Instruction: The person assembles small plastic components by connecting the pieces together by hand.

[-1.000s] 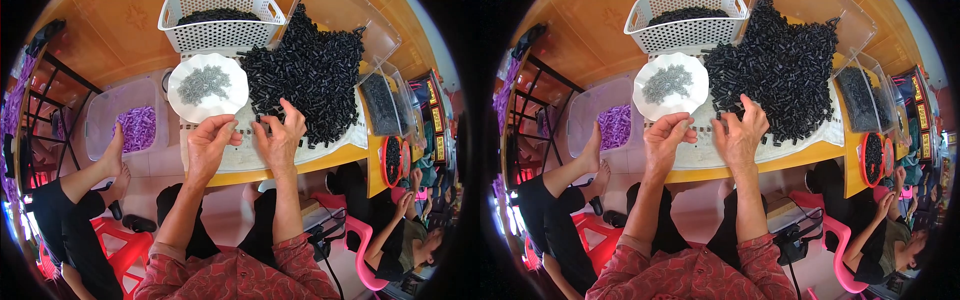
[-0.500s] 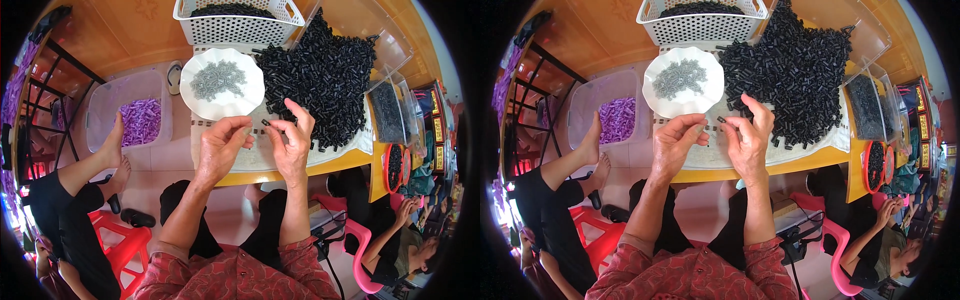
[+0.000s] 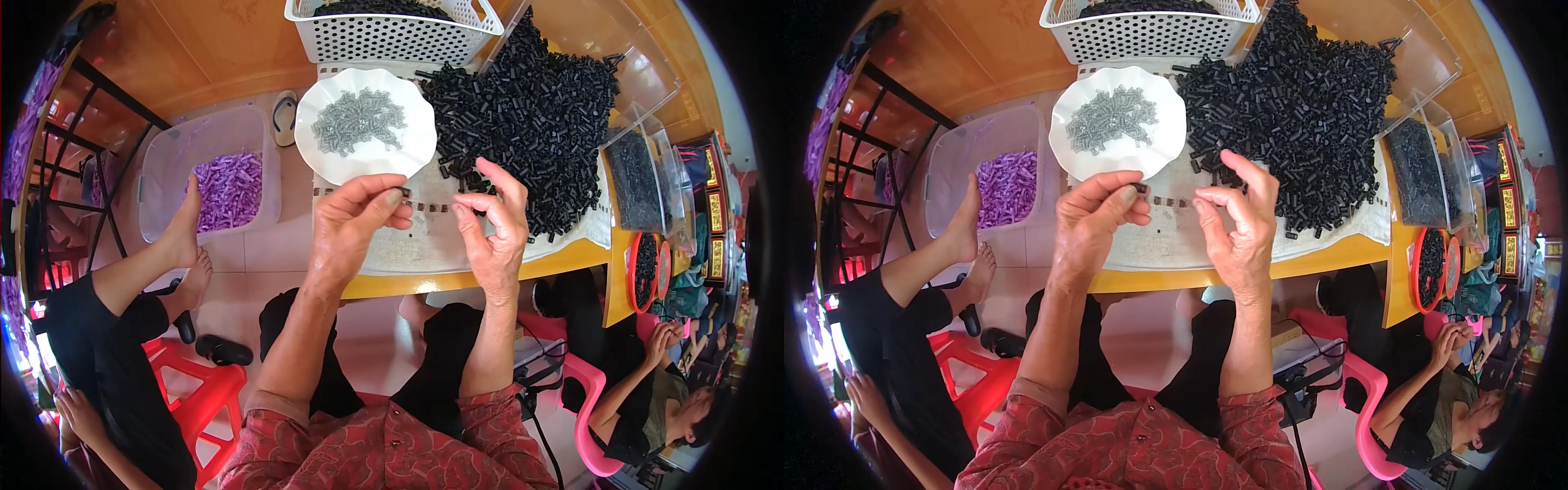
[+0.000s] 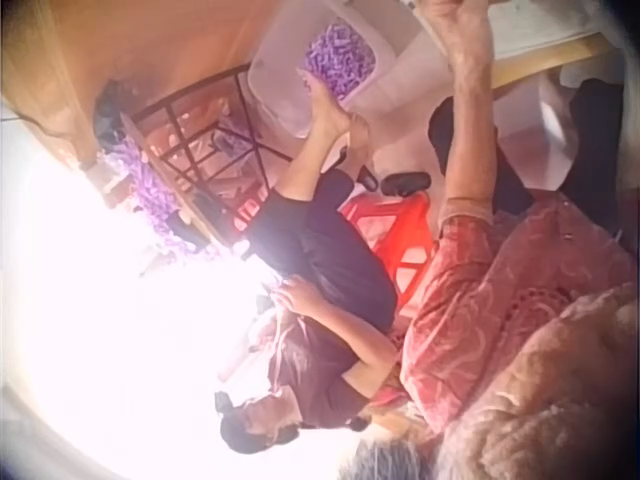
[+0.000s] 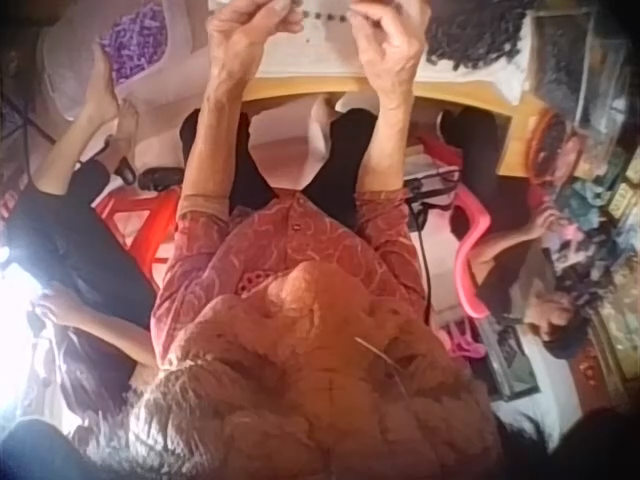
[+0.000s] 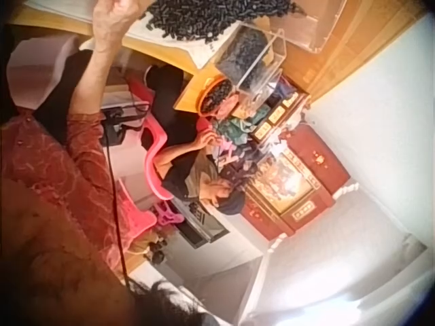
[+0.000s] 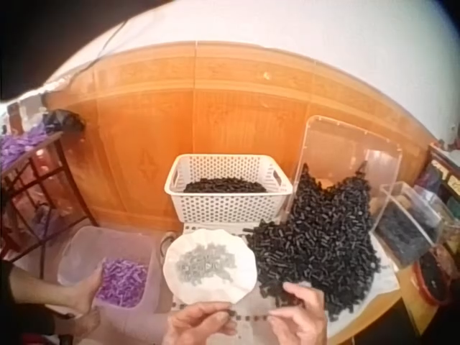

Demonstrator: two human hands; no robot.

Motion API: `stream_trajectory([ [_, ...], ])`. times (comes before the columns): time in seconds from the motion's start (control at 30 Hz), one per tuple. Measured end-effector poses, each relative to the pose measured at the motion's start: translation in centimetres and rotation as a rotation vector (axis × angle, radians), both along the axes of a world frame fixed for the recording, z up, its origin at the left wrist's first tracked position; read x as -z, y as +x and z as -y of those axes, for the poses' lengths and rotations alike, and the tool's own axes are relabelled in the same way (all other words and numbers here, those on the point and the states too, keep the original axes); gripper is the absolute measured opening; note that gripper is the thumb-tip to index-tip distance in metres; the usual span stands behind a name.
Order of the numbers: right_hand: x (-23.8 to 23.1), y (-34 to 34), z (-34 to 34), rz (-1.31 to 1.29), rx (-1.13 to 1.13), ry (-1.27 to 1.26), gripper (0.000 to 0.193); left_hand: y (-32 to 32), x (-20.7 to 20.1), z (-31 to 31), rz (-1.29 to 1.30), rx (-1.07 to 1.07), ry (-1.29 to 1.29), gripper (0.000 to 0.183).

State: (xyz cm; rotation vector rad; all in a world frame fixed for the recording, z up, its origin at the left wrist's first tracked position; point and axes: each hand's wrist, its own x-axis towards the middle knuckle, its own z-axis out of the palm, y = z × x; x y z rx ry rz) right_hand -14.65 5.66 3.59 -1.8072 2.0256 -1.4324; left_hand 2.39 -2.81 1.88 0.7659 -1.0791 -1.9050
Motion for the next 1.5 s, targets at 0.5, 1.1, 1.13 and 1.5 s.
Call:
stream_trajectory([
  [0.5, 0.9, 1.7, 0.4, -0.256, -0.001, 0.159, 0.013, 0.6, 0.3, 0.5, -0.158, -0.015, 0.142, 0.021],
  [1.1, 1.3, 2.0, 0.9, -0.262, -0.058, 0.046, 0.012, 0.2, 1.0, 0.1, -0.243, 0.086, 0.214, 0.023],
  [1.13, 1.2, 1.9, 0.9, -0.262, -0.059, 0.045, 0.012, 0.2, 1.0, 0.0, -0.243, 0.084, 0.214, 0.023],
  [1.5, 0.6, 1.9, 0.4, 0.134, -0.135, -0.041, 0.007, -0.4, 1.2, -0.6, -0.237, 0.143, 0.161, 0.024],
])
